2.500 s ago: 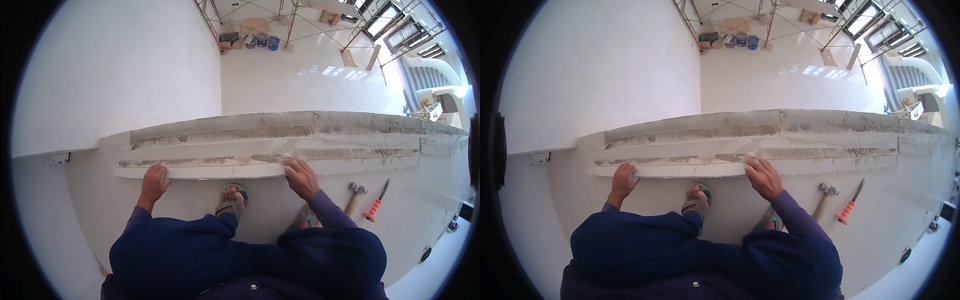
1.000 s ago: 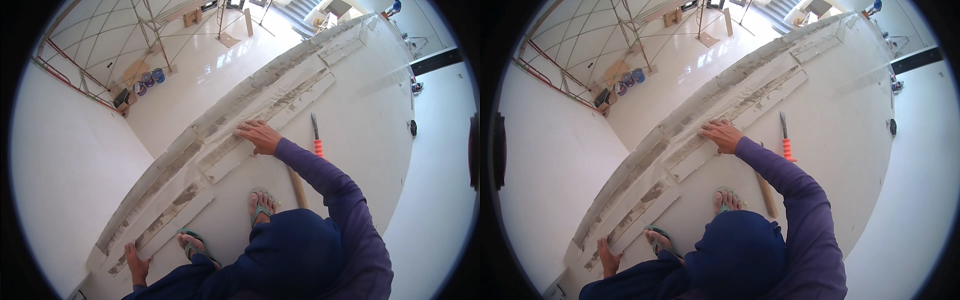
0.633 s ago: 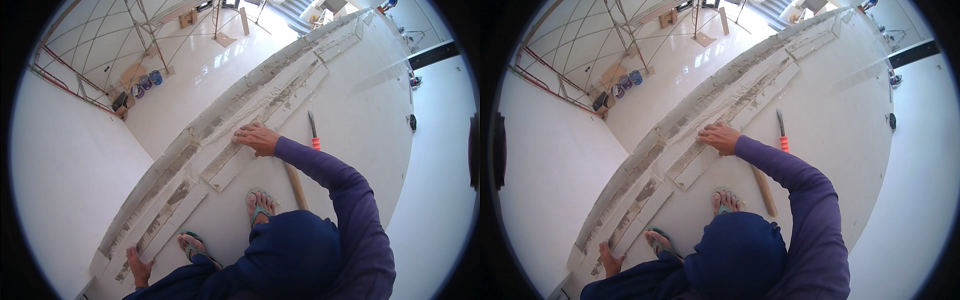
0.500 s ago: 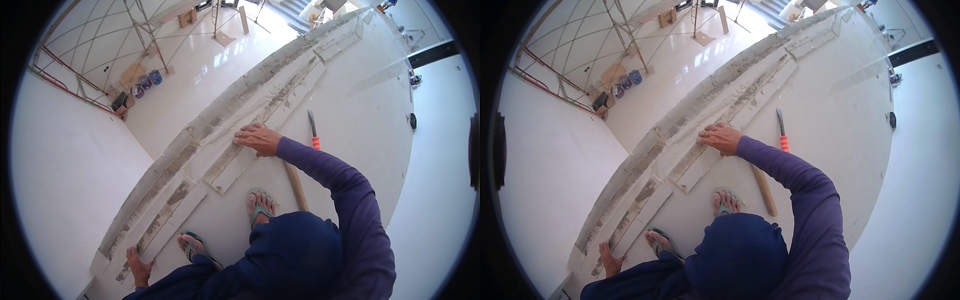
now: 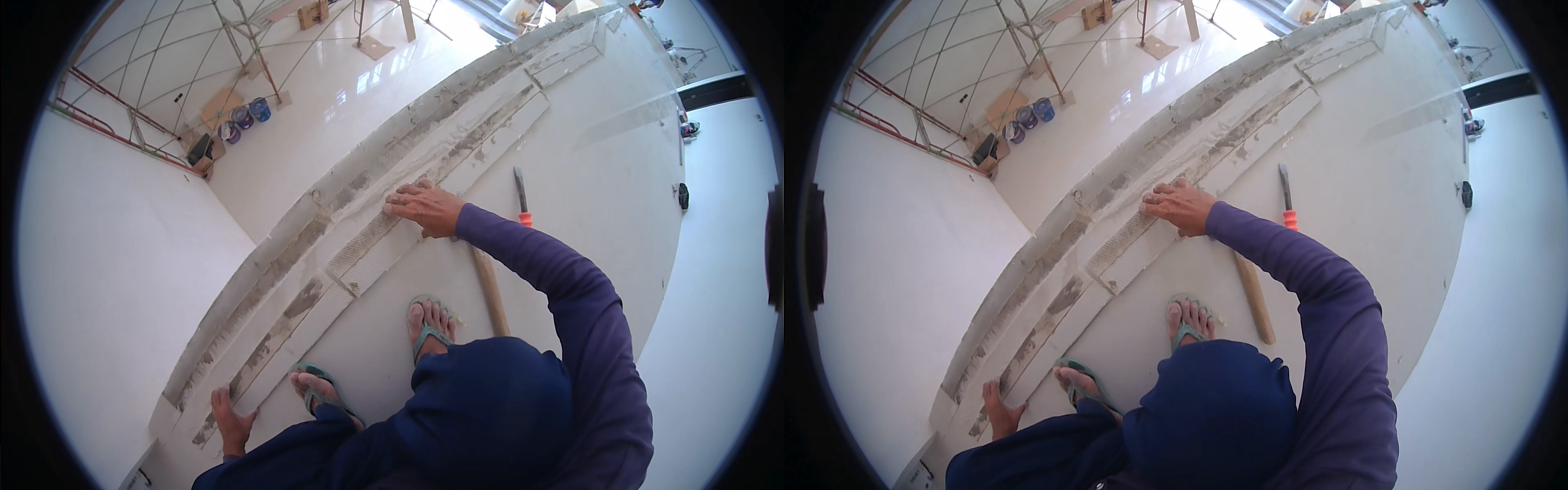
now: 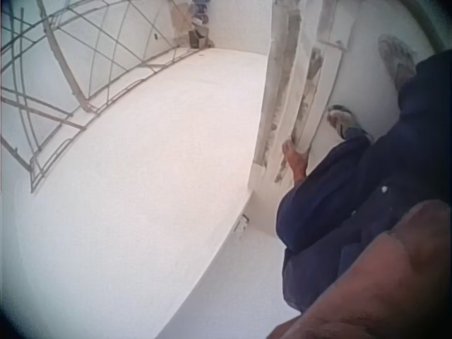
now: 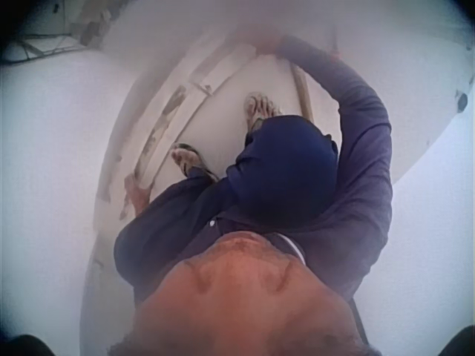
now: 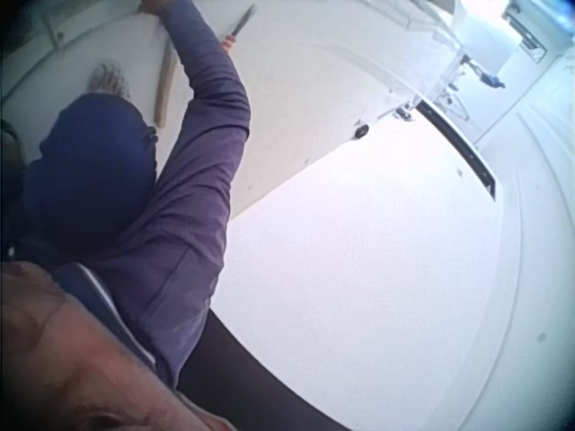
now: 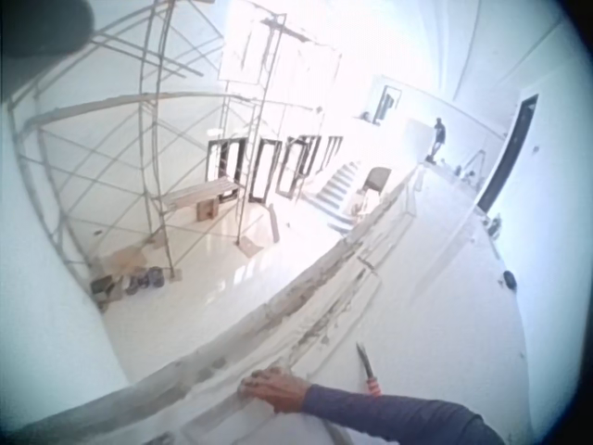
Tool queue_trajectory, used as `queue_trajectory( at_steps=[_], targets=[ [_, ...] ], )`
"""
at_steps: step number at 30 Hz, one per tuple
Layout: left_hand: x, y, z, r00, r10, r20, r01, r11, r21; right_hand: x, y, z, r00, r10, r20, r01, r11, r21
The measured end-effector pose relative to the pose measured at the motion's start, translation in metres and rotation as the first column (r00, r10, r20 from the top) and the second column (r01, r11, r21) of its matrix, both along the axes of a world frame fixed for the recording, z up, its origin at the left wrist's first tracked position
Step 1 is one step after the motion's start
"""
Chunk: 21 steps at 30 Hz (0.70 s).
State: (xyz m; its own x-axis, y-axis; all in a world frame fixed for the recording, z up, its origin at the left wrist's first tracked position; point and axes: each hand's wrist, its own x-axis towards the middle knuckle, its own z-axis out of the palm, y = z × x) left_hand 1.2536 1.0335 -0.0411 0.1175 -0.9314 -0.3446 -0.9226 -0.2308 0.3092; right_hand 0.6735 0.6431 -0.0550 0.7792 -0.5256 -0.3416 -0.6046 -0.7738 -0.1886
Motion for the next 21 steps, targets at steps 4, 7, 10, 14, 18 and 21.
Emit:
queue_trajectory(
  at_steps=[4, 7, 10, 14, 18, 21],
  targets=[
    [-0.007, 0.001, -0.003, 0.999, -0.044, 0.015, 0.045, 0.997, -0.065, 0.003, -0.002, 0.0, 1.0, 0.006, 0.004, -0.006, 1.0, -0.004],
    [-0.02, -0.015, 0.008, 0.999, 0.018, -0.034, -0.016, 0.999, 0.045, -0.002, 0.001, -0.002, 1.0, 0.005, -0.006, -0.005, 1.0, -0.005],
    [-0.02, -0.017, 0.007, 0.999, 0.01, -0.033, -0.009, 0.999, 0.043, -0.007, 0.012, -0.007, 0.999, -0.036, 0.007, 0.036, 0.998, -0.06],
    [-0.019, -0.008, 0.009, 0.999, 0.042, 0.019, -0.043, 0.998, 0.036, -0.007, 0.043, 0.004, 0.959, -0.264, 0.106, 0.277, 0.951, -0.139],
    [-0.02, -0.02, 0.014, 1.0, 0.014, 0.014, -0.015, 0.996, 0.092, -0.061, 0.063, 0.013, 0.608, -0.712, 0.352, 0.794, 0.557, -0.244],
    [-0.004, -0.037, 0.022, 0.997, -0.073, -0.028, 0.076, 0.987, 0.142, -0.122, 0.078, 0.0, 0.32, -0.909, 0.266, 0.91, 0.217, -0.354]
  ],
)
